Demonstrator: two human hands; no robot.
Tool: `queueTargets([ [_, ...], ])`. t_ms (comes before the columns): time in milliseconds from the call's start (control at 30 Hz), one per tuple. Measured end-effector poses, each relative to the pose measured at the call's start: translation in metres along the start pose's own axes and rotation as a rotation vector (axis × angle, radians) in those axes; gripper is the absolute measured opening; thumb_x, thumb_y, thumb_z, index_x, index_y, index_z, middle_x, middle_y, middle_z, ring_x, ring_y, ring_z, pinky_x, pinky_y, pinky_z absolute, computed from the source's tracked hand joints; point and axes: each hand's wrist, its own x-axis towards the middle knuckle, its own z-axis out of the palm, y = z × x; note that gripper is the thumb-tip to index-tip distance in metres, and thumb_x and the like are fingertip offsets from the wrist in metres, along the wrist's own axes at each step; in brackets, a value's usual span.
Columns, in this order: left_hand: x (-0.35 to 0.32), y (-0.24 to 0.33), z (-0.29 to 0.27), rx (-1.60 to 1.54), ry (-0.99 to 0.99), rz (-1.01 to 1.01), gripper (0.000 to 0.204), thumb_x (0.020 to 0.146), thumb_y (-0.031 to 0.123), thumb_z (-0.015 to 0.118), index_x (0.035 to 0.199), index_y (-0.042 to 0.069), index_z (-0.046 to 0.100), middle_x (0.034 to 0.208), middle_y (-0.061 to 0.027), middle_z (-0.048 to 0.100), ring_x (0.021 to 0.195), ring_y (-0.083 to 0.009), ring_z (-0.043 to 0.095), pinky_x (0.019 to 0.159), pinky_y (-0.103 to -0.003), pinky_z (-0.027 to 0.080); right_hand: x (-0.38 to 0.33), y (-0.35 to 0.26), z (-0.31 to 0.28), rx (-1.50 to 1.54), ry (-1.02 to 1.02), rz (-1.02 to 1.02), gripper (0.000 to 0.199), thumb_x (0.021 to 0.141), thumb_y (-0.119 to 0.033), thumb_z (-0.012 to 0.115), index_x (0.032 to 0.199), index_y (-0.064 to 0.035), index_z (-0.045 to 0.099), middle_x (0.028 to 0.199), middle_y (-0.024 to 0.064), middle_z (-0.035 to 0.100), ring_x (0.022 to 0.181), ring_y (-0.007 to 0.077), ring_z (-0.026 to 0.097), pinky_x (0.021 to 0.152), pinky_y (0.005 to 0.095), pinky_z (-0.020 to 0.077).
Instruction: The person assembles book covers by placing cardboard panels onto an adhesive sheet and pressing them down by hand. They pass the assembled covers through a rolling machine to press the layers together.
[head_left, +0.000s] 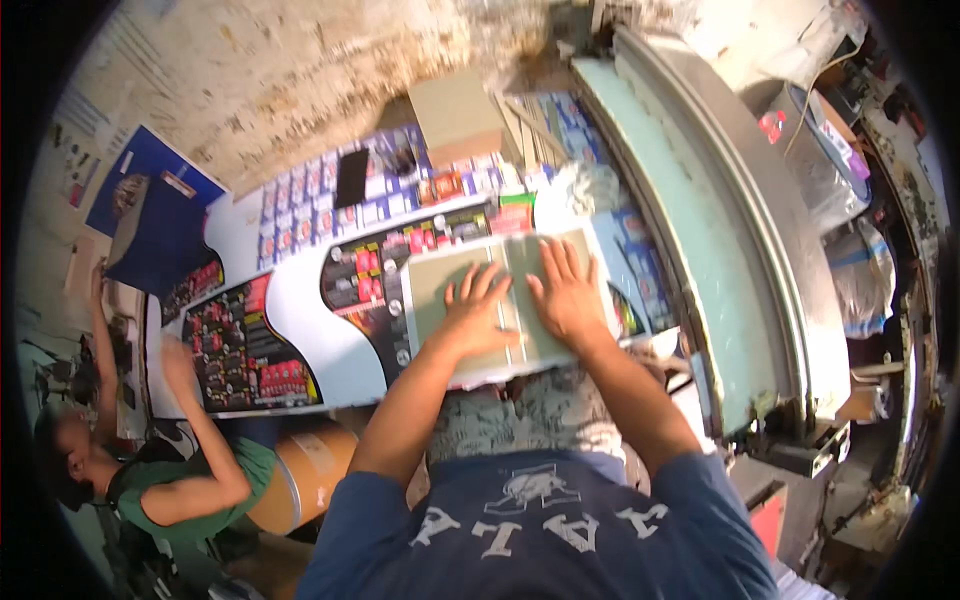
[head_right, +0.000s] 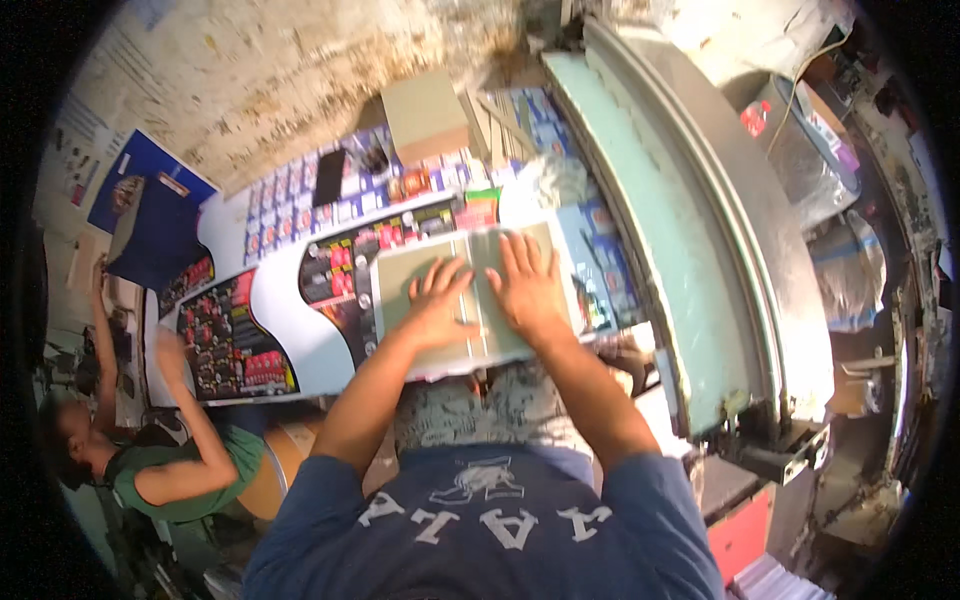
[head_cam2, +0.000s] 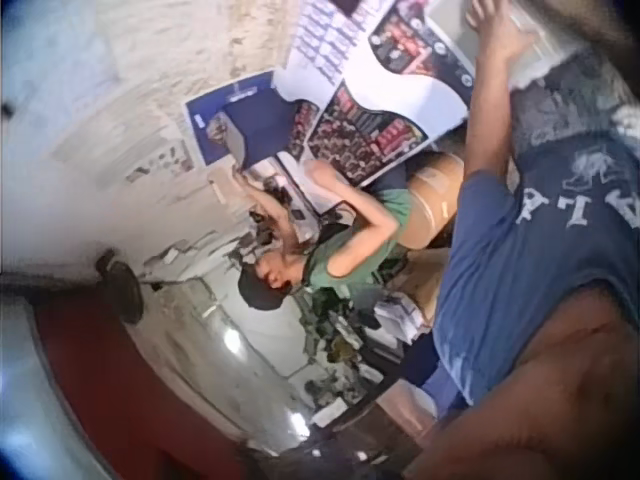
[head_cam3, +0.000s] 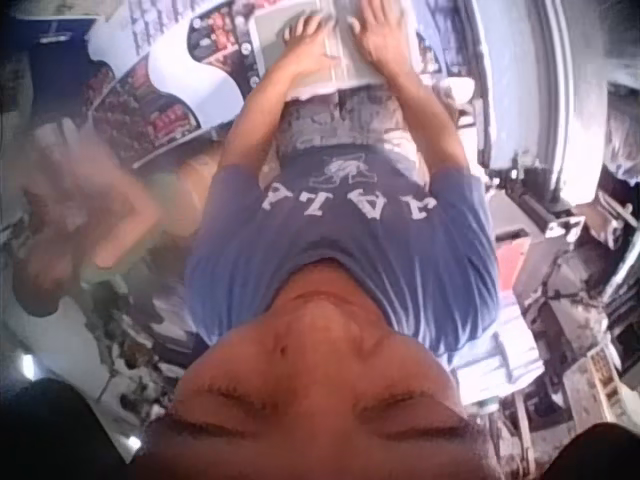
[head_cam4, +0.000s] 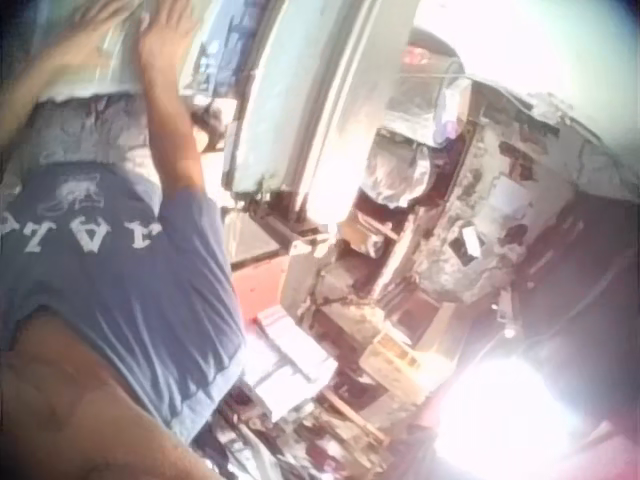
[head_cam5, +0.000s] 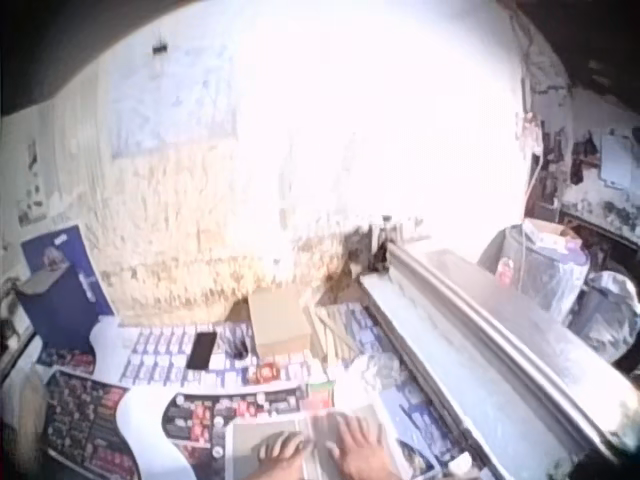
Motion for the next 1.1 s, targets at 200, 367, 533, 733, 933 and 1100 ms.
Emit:
queueTargets([
  [200,-0.057,-0.065,-0.034,0.058,-0.113,-0.159,0.117,0.062,0.066,0.082,0.157,0.019,0.035,0.168,-0.0132,0.020,0.156,-0.0384,0.013,0.115,-0.073,0.018,-0.098,-0.004,-0.201,0.824,0.125,-0.077,0.059,0.082,-0.019,0.077,0.135,-0.0007,0.058,0.129,0.0190,0.061,0.121,0.0342,0.058,0.106,0.0454,0.0428],
  [367,-0.131,-0.144,-0.095,0.199,-0.162,-0.412,0.130,0.058,0.051,0.092,0.158,0.005,0.023,0.160,-0.0210,0.033,0.148,-0.0400,0.032,0.117,-0.059,0.030,-0.175,0.035,-0.317,1.138,0.293,-0.838,0.049,0.084,-0.029,0.073,0.124,-0.0029,0.062,0.119,0.0167,0.063,0.111,0.0334,0.060,0.100,0.0472,0.0446],
  [533,-0.150,-0.155,-0.107,0.110,0.284,-0.494,0.119,0.069,0.039,0.087,0.158,0.000,0.019,0.151,-0.0266,0.044,0.141,-0.0431,0.041,0.117,-0.052,0.033,-0.176,0.010,-0.344,1.473,0.031,-1.244,0.039,0.089,-0.030,0.067,0.117,-0.0034,0.064,0.110,0.0153,0.064,0.104,0.0310,0.062,0.097,0.0495,0.0455],
  [733,-0.114,-0.069,-0.062,0.072,0.401,-0.327,0.105,0.075,0.036,0.082,0.160,0.013,0.024,0.148,-0.0201,0.047,0.139,-0.0408,0.040,0.115,-0.057,0.025,-0.191,0.008,-0.363,1.568,-0.161,-1.399,0.031,0.094,-0.032,0.060,0.108,-0.0042,0.066,0.100,0.0135,0.066,0.097,0.0282,0.064,0.094,0.0521,0.0466],
  [933,-0.120,-0.025,-0.065,0.060,0.499,-0.137,0.088,0.079,0.030,0.080,0.154,0.011,0.037,0.148,-0.0171,0.048,0.141,-0.0351,0.040,0.116,-0.054,0.023,-0.211,0.004,-0.371,1.596,-0.231,-1.419,0.032,0.100,-0.033,0.053,0.099,-0.0049,0.068,0.090,0.0118,0.068,0.089,0.0253,0.067,0.091,0.0548,0.0477],
  [1100,-0.119,-0.036,-0.062,0.074,0.420,-0.141,0.085,0.081,0.028,0.078,0.154,0.009,0.038,0.146,-0.0171,0.050,0.138,-0.0352,0.044,0.117,-0.052,0.021,-0.218,0.017,-0.363,1.386,-0.035,-1.314,0.029,0.103,-0.019,0.045,0.084,-0.0125,0.066,0.081,0.0060,0.066,0.085,0.0207,0.066,0.095,0.0525,0.0435],
])
